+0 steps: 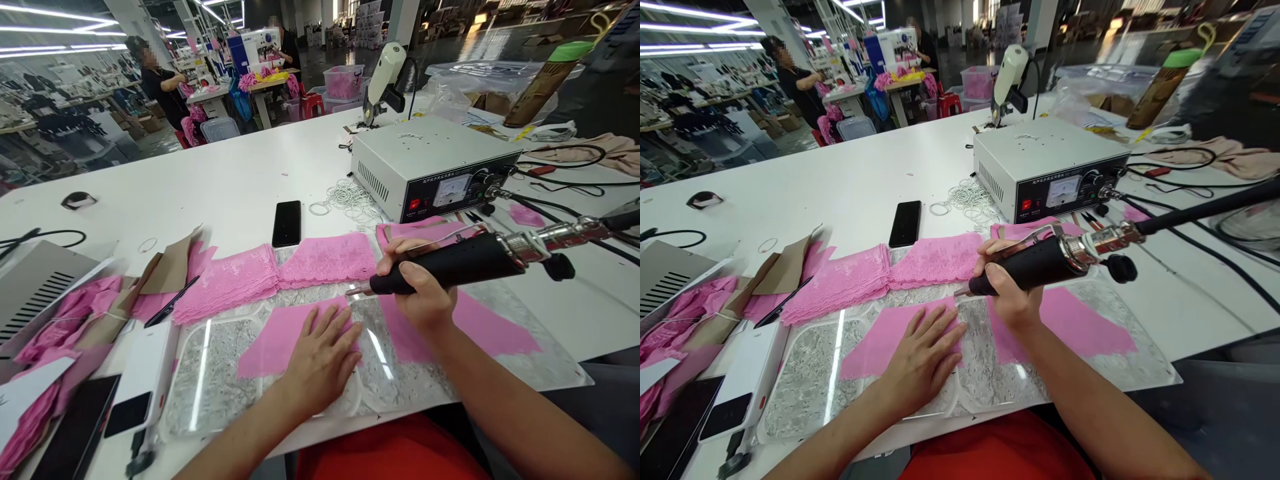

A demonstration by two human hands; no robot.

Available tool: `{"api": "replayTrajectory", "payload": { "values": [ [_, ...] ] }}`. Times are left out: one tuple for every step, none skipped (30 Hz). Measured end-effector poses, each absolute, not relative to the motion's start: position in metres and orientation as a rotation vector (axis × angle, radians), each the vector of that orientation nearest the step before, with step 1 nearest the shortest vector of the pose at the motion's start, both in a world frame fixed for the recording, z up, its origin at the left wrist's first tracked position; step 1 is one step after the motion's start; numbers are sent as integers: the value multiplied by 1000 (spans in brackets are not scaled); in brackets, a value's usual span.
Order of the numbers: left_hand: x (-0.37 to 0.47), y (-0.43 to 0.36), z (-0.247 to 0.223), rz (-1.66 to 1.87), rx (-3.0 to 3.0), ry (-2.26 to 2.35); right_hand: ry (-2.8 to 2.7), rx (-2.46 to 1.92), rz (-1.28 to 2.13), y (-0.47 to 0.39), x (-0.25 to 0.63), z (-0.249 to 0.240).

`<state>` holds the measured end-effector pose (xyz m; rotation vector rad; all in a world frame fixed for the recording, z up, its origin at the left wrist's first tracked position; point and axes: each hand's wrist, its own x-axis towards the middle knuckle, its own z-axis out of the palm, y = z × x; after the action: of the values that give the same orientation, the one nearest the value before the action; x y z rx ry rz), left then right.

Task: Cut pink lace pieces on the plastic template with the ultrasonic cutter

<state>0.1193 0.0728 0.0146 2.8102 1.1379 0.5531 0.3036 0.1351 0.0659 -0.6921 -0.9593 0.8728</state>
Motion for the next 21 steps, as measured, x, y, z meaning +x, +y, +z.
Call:
{"api": "replayTrajectory", "payload": {
  "values": [
    [119,73,15,558,2809,1137,-959,-687,878,135,303,65],
    [120,73,15,562,2806,1138,-959,-682,882,135,303,65],
    [120,73,15,567,2803,1139,-958,-677,885,135,303,65],
    [120,73,15,569,2801,1138,-956,-674,888,136,303,65],
    [120,73,15,568,2800,1136,-955,-673,891,136,302,65],
    [120,73,15,566,2799,1135,-955,-674,891,136,302,65],
    [120,73,14,563,2797,1134,-956,-678,889,136,302,65],
    [120,73,15,558,2794,1135,-959,-682,886,136,302,65],
    [120,73,15,554,2792,1136,-966,-687,884,136,302,65],
    [119,73,15,549,2790,1139,-974,-691,882,136,301,65],
    [119,73,15,545,2791,1142,-981,-693,881,136,301,65],
    [119,73,15,545,2793,1143,-985,-694,883,136,301,65],
    [119,73,15,547,2797,1143,-988,-694,887,136,301,66],
    [119,73,15,551,2800,1143,-990,-697,892,136,300,66],
    [119,73,15,555,2802,1141,-987,-702,894,136,300,66],
    [119,73,15,558,2804,1137,-984,-711,893,135,300,67],
    [119,73,15,559,2805,1135,-981,-720,889,135,301,67],
    [119,73,15,558,2806,1134,-979,-728,882,135,301,68],
    [119,73,15,557,2807,1135,-978,-733,876,135,302,68],
    [119,73,14,556,2808,1135,-976,-733,874,134,303,68],
    [119,73,14,556,2809,1136,-975,-727,877,134,303,68]
  ]
}}
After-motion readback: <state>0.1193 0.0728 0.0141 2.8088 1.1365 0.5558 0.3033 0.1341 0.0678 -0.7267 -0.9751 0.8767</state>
